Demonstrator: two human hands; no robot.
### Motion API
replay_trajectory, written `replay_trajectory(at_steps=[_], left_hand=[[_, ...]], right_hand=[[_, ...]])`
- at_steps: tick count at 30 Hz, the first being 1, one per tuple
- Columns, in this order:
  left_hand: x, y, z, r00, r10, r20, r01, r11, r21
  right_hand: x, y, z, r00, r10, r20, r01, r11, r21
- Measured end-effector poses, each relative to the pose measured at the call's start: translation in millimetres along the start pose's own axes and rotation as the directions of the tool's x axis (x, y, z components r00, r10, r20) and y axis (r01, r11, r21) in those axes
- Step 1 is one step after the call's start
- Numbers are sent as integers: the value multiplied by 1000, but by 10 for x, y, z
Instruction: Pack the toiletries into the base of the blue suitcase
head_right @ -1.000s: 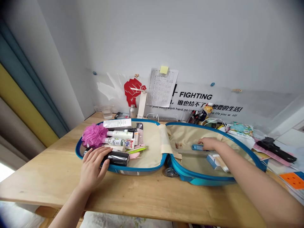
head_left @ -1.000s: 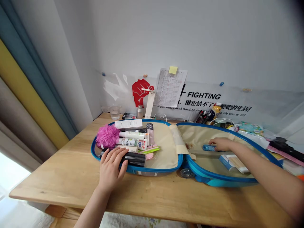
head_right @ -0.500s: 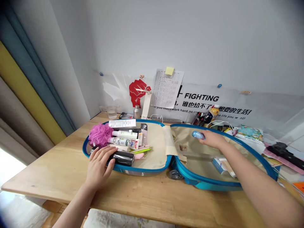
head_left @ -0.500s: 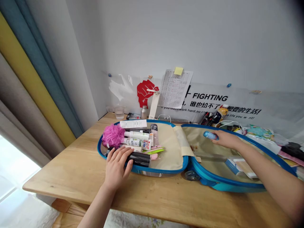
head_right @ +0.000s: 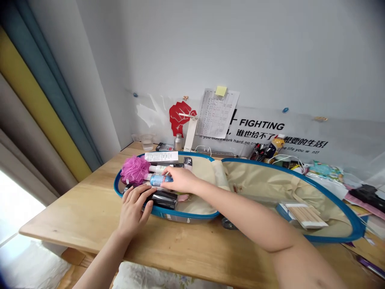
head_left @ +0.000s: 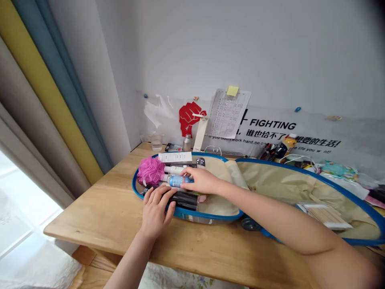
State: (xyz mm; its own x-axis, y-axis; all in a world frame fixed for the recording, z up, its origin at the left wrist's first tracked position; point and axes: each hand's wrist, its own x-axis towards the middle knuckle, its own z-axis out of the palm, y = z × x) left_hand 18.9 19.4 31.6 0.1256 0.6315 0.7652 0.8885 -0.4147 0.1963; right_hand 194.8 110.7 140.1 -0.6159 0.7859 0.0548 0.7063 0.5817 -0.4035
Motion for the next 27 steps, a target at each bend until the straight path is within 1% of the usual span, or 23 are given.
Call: replay_trajectory(at_steps=[3, 7, 10, 14, 17, 19, 20, 22, 25, 27], left_hand=[[-13, -7, 3, 999, -11, -32, 11, 1000, 4], [-32, -28, 26, 998, -15, -68, 17, 1000, 23], [-40, -42, 38, 999, -15, -42, 16, 999, 28], [-32, -45, 36, 1000, -7, 3, 7, 1000, 25], [-16, -38, 29, 1000, -4, 18, 4, 1000, 30], [-1, -33, 18, 999, -6, 39, 5, 999, 41], [8, -31, 8, 999, -5, 51, 2, 999, 52], [37, -31, -20, 997, 3, 79, -9, 997, 77], [111, -45, -73, 992, 18, 123, -30, 995, 100], [180, -61, -100, 986, 35, 160, -50, 994, 92]], right_hand=[[97, -95, 131, 999, -41, 3, 41, 999, 1], [152, -73, 202, 994, -111, 22, 111, 994, 0], [181, -29, 242, 986, -162, 47, 163, 987, -8], [213, 11, 294, 976, -212, 40, 213, 977, -7], [235, 33, 278, 971, -231, 55, 231, 973, 4], [246, 70, 197, 971, -237, 42, 237, 971, 20], [246, 103, 129, 973, -229, 12, 229, 973, 30], [225, 216, -60, 978, -186, -90, 191, 980, 48], [99, 513, -414, 966, -97, -242, 111, 993, 48], [-68, 776, -636, 956, -13, -294, 18, 1000, 13]])
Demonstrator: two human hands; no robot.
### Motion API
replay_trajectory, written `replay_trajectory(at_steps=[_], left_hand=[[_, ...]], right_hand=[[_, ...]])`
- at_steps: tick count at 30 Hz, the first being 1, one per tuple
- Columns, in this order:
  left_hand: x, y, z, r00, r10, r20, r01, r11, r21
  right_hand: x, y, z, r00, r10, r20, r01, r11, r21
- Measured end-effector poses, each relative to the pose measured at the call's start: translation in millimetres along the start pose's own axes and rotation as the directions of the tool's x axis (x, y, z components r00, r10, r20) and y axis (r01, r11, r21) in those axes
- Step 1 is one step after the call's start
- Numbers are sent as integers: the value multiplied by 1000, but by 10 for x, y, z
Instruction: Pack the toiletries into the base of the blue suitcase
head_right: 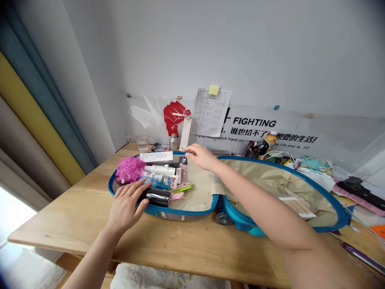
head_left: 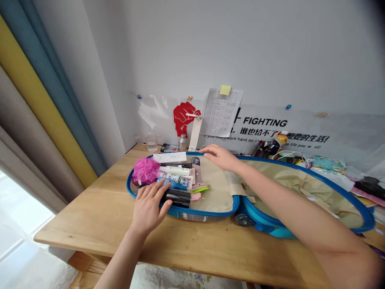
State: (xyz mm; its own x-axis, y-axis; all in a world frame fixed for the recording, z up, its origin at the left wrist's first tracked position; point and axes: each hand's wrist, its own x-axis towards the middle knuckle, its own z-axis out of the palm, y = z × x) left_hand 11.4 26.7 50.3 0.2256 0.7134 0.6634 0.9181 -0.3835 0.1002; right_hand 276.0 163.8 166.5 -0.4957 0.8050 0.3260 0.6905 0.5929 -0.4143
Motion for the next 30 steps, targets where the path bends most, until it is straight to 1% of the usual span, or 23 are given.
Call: replay_trajectory(at_steps=[2, 5, 9, 11, 13, 15, 17, 20, 22, 24, 26, 28, 30], left_hand=[[71, -20, -22, 998, 36, 47, -35, 999, -15], [165, -36, -34, 989, 72, 130, -68, 997, -31], [233, -27, -51, 975, 55, 214, -52, 998, -21], [252, -11, -65, 971, 37, 237, -35, 999, -12], [270, 11, -77, 967, 18, 253, -17, 1000, -5], [285, 35, -81, 965, 0, 262, -1, 1000, 2], [293, 59, -73, 962, -14, 272, 12, 1000, 11], [275, 89, -41, 962, -43, 271, 33, 999, 42], [232, 105, -9, 970, -59, 238, 44, 997, 64], [161, 117, 32, 982, -64, 180, 52, 996, 72], [64, 126, 86, 994, -66, 93, 60, 996, 65], [-41, 130, 148, 998, -66, -15, 67, 996, 52], [-131, 129, 206, 993, -65, -94, 69, 997, 35]], right_hand=[[-170, 276, -247, 990, 140, -26, -141, 987, -77], [-515, 676, -564, 943, 333, -29, -333, 931, -151], [-1003, 1136, -859, 870, 492, 24, -476, 852, -217], [-1205, 1325, -936, 831, 552, 65, -520, 813, -263], [-1348, 1478, -957, 795, 598, 104, -545, 778, -314], [-1412, 1591, -918, 761, 631, 150, -553, 753, -357], [-1392, 1666, -816, 731, 652, 203, -548, 738, -394], [-1246, 1725, -562, 686, 678, 263, -534, 715, -452], [-1130, 1738, -361, 649, 705, 284, -534, 689, -490], [-1042, 1738, -177, 613, 735, 291, -545, 659, -518], [-1000, 1729, -42, 591, 757, 278, -558, 632, -537], [-998, 1719, 35, 586, 769, 256, -568, 615, -547], [-1018, 1708, 67, 588, 773, 240, -575, 607, -549]])
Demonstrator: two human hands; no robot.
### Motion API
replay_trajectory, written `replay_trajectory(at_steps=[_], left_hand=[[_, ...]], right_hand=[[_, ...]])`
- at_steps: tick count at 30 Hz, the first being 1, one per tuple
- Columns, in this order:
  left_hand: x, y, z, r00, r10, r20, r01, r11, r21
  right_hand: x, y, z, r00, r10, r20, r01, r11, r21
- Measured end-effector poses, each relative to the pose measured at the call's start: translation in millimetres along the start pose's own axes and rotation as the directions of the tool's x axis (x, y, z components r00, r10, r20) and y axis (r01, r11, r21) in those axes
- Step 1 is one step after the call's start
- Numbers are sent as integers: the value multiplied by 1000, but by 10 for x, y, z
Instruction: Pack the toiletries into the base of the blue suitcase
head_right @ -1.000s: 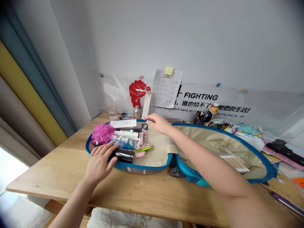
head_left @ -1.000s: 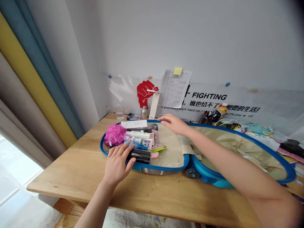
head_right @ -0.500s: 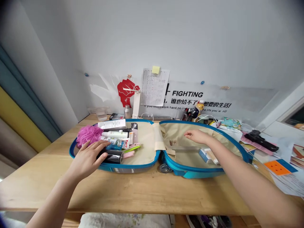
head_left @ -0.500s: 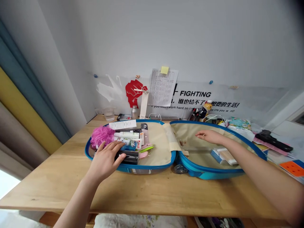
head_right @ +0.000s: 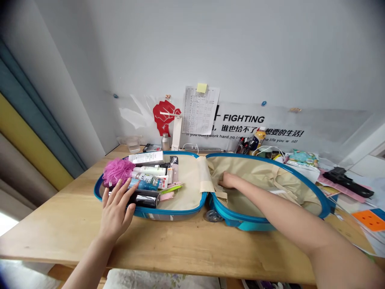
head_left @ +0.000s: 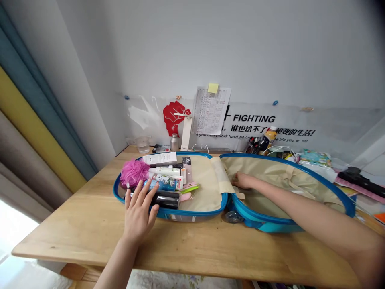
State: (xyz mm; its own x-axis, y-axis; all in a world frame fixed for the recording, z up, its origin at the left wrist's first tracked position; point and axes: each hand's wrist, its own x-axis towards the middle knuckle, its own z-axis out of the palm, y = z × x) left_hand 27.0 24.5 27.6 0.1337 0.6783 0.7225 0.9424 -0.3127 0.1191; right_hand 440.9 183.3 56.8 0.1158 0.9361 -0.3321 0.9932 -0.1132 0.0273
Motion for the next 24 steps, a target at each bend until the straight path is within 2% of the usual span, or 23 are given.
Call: replay_trajectory(at_steps=[7, 10, 13, 17, 20, 24], left_hand=[[-75, -3, 38, 1000, 8, -17, -9, 997, -72], [-64, -3, 22, 1000, -3, -7, 3, 997, -78], [-68, -18, 21, 1000, 14, -4, -14, 997, -70], [-77, -47, 35, 999, 40, 2, -39, 996, -74], [-80, -58, 41, 1000, 29, 11, -28, 996, -79], [-81, -53, 28, 1000, 25, 10, -24, 996, -81]], right_hand=[[-44, -51, 64, 999, -49, -13, 50, 997, 63], [-72, -66, 8, 997, -72, -22, 74, 991, 111], [-149, -23, -235, 994, -77, -81, 91, 979, 182], [-358, -56, -722, 975, -112, -191, 170, 933, 318], [-542, -378, -955, 950, -209, -231, 290, 865, 410], [-641, -1133, -953, 894, -417, -162, 439, 746, 500]])
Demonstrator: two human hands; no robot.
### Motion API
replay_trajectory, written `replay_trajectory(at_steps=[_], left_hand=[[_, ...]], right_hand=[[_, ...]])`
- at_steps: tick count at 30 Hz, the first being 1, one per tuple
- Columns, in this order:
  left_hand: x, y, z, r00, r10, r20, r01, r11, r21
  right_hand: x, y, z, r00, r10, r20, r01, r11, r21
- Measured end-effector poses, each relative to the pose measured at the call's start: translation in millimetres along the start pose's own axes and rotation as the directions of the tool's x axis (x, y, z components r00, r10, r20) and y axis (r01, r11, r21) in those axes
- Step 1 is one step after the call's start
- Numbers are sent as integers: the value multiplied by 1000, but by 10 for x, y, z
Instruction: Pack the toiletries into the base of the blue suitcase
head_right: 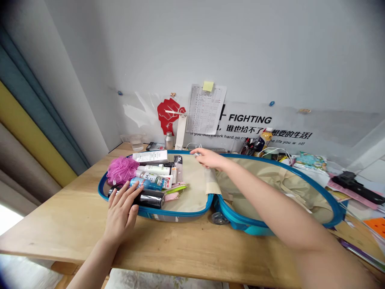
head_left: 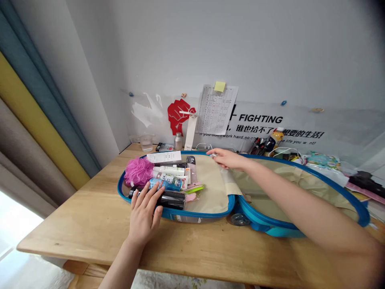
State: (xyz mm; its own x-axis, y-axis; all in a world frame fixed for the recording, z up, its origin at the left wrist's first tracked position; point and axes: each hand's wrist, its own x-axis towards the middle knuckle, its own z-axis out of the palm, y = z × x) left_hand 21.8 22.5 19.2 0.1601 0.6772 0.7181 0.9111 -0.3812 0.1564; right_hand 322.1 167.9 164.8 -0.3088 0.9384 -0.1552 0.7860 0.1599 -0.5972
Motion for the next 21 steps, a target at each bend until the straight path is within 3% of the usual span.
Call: replay_trajectory(at_steps=[4, 8, 13, 21], left_hand=[[8, 10, -17, 1000, 6, 6, -6, 1000, 8], [14, 4, -13, 1000, 15, -3, -15, 1000, 12], [11, -7, -2, 1000, 22, -6, -22, 1000, 2], [2, -11, 5, 1000, 7, 27, -7, 1000, 7]], right_hand=[[350, -288, 470, 997, -22, 75, 24, 999, -35], [597, -268, 734, 995, 17, 100, -3, 991, -131], [696, -183, 840, 991, 56, 122, -27, 972, -235], [714, -97, 861, 995, 8, 104, 24, 950, -310]])
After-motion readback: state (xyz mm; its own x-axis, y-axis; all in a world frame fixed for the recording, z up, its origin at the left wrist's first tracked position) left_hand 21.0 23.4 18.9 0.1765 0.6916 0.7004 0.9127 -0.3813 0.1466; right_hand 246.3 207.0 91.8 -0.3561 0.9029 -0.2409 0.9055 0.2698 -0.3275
